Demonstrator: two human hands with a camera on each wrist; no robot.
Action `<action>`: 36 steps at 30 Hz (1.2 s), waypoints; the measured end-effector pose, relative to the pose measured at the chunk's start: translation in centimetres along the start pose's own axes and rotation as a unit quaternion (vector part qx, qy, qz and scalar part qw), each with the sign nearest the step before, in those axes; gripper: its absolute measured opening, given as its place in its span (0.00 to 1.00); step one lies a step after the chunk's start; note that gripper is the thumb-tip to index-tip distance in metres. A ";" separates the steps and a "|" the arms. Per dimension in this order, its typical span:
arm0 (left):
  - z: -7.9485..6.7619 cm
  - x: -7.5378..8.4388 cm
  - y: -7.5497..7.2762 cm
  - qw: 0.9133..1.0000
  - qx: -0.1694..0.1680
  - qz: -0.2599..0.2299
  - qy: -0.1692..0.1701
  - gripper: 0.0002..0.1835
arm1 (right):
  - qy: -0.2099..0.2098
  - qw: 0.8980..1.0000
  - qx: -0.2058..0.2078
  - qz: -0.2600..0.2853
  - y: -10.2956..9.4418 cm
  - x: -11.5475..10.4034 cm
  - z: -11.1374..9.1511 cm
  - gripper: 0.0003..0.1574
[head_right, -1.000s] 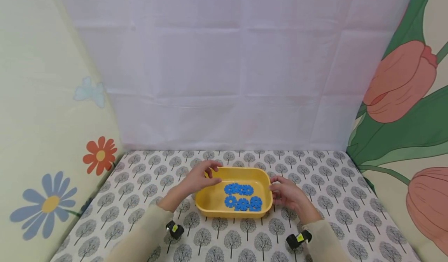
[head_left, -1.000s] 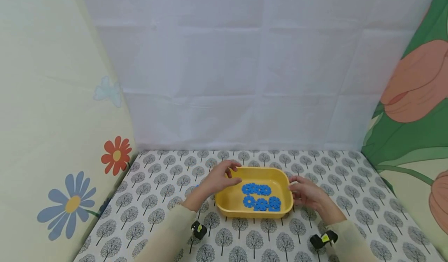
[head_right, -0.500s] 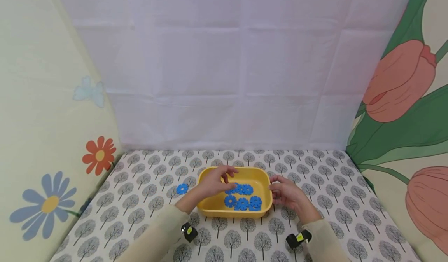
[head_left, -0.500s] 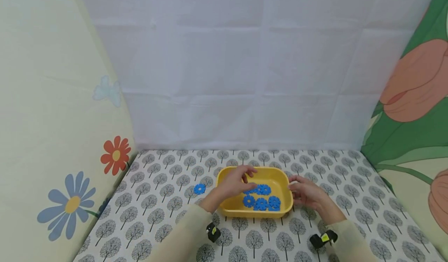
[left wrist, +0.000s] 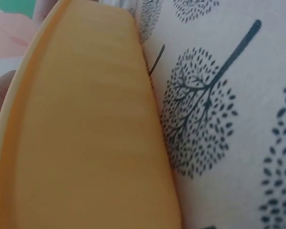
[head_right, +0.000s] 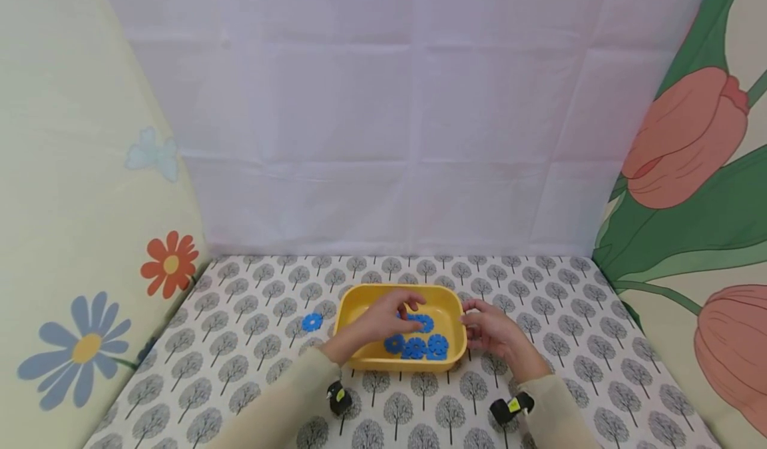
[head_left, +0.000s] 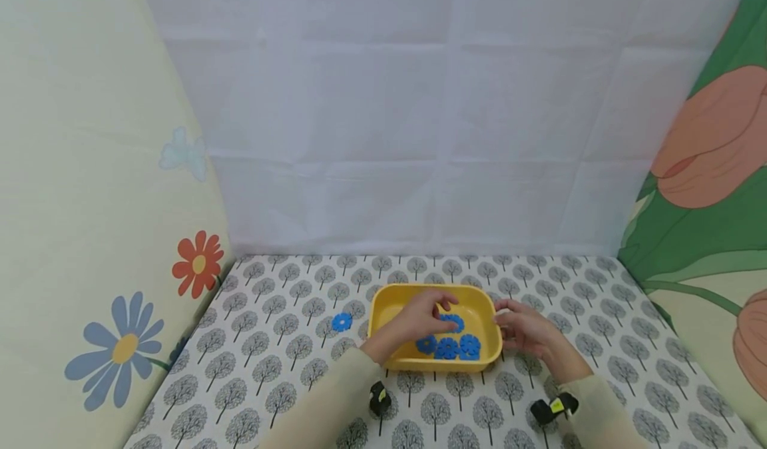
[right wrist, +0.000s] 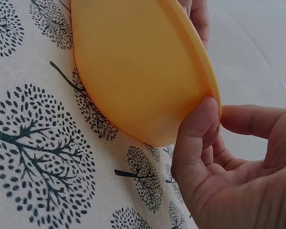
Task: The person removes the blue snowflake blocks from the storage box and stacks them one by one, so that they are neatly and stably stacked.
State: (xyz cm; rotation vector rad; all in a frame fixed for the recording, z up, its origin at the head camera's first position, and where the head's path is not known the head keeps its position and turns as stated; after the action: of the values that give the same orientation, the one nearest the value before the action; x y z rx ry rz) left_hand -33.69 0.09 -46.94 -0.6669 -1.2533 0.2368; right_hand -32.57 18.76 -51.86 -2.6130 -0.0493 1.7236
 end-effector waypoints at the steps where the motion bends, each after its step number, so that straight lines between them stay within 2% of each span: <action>1: 0.0 0.1 0.2 1.000 -0.003 0.002 0.001 0.25 | 0.000 1.000 -0.001 -0.001 0.0 0.0 0.0 0.15; 7: 0.1 0.5 1.3 1.000 -0.020 -0.001 0.001 0.24 | -0.001 1.000 -0.015 0.003 0.2 -0.1 -0.1 0.17; 14: 0.3 0.2 2.7 0.999 -0.030 0.019 -0.013 0.23 | -0.005 0.999 -0.034 0.012 0.3 -0.1 -0.2 0.14; 21: 0.2 -0.1 3.7 0.996 -0.052 0.070 -0.022 0.23 | -0.011 0.999 -0.034 0.013 0.2 -0.1 -0.2 0.16; 30: 0.3 -0.5 5.0 0.987 -0.085 0.133 -0.014 0.27 | -0.013 0.999 -0.037 0.015 0.2 -0.1 -0.3 0.17; 36: 0.0 -0.4 5.3 0.983 -0.091 0.157 -0.009 0.27 | -0.011 0.999 -0.032 0.014 0.2 -0.1 -0.3 0.17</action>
State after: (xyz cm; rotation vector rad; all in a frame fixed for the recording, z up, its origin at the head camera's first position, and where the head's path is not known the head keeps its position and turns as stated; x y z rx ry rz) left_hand -32.86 4.04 -50.34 -1.0241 -1.1932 0.3910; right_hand -32.29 18.54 -51.63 -2.6528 -0.0690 1.7895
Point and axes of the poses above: each hand's wrist, its own z-axis towards the middle knuckle, its own y-axis out of the palm, x = y × z, the point moved 9 cm from there along z, towards the middle knuckle, and after that the axes turned 15 degrees about x, right-handed, at the moved point
